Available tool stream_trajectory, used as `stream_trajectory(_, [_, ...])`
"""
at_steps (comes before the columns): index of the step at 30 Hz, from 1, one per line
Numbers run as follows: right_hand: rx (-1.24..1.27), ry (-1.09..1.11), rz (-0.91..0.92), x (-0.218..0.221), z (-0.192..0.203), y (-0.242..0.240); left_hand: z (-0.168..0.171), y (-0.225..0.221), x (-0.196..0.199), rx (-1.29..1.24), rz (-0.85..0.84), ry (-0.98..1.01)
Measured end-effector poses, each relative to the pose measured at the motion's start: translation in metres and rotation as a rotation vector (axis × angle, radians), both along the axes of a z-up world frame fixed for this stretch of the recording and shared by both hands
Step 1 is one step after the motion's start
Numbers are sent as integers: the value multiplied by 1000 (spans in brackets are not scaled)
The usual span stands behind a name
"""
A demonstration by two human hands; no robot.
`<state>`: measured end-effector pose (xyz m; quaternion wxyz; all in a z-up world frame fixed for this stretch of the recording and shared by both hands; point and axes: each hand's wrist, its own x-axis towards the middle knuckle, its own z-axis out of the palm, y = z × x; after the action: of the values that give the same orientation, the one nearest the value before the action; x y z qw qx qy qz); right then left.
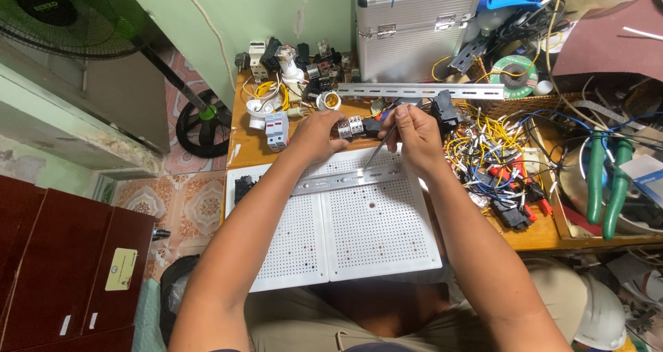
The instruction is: Assembling an electrical control panel by mounting circuit breakers and terminal blocks onto a DIN rail on a perforated board.
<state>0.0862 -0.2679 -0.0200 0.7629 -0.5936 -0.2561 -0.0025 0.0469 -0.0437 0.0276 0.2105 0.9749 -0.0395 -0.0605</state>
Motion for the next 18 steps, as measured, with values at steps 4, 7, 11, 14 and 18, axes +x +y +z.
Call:
stream_trajectory(4, [-18, 10, 4, -1, 4, -1, -11, 6, 6, -62, 1, -79])
stream_trajectory(7, [-23, 8, 11, -2, 5, -1, -2, 7, 2, -184, 15, -121])
stream_trajectory(11, [-18, -1, 7, -3, 8, -2, 14, 5, -5, -175, -22, 21])
stream_trajectory(14, [-22, -8, 6, -4, 9, -2, 18, 1, -7, -116, -42, 64])
stream_trajectory(18, [-22, -12, -5, -3, 9, -4, 17, -5, -4, -53, -39, 77])
